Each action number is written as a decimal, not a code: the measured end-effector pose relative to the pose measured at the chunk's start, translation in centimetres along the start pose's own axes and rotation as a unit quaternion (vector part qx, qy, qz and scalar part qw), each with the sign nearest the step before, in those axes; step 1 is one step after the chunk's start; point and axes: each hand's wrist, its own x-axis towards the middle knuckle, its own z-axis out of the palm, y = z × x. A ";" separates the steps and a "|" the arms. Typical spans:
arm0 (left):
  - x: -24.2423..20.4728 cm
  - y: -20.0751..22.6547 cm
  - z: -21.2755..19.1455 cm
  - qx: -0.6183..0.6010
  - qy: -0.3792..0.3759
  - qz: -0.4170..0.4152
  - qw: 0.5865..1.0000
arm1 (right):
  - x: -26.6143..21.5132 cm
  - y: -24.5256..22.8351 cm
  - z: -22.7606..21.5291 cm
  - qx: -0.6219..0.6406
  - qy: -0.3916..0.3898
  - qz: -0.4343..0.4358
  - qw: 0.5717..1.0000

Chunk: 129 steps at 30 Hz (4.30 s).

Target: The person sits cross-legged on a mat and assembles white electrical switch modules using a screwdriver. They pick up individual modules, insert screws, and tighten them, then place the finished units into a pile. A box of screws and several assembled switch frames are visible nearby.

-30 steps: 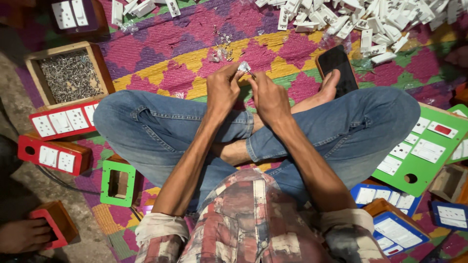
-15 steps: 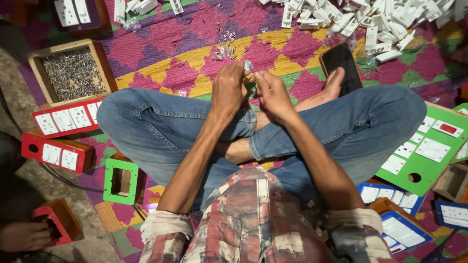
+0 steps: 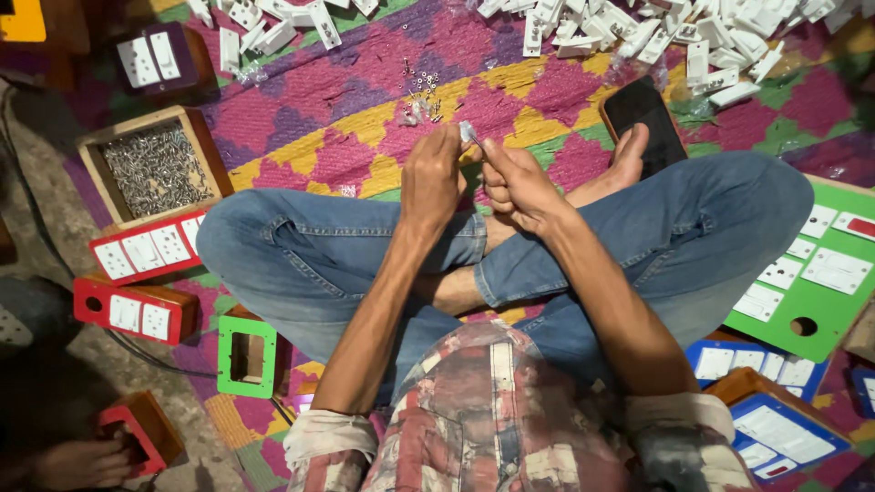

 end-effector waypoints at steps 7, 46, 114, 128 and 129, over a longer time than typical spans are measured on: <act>0.2 0.3 -0.6 -0.010 0.011 0.010 1.000 | 0.4 1.4 1.1 -0.549 0.153 -0.411 0.712; 0.3 -1.2 1.4 -0.146 0.003 -0.172 0.974 | 0.9 1.0 1.2 -0.121 0.137 -0.109 0.977; 1.3 -2.3 2.1 -0.546 0.140 -0.339 0.753 | 0.3 0.1 3.9 -0.363 0.148 -0.309 0.866; 1.3 -4.9 2.8 -0.426 0.260 -0.397 0.770 | -1.2 -1.2 4.3 -0.488 0.247 -0.306 0.779; 1.3 -4.8 2.8 -0.402 0.255 -0.404 0.781 | -1.1 -1.1 4.1 -0.480 0.248 -0.320 0.778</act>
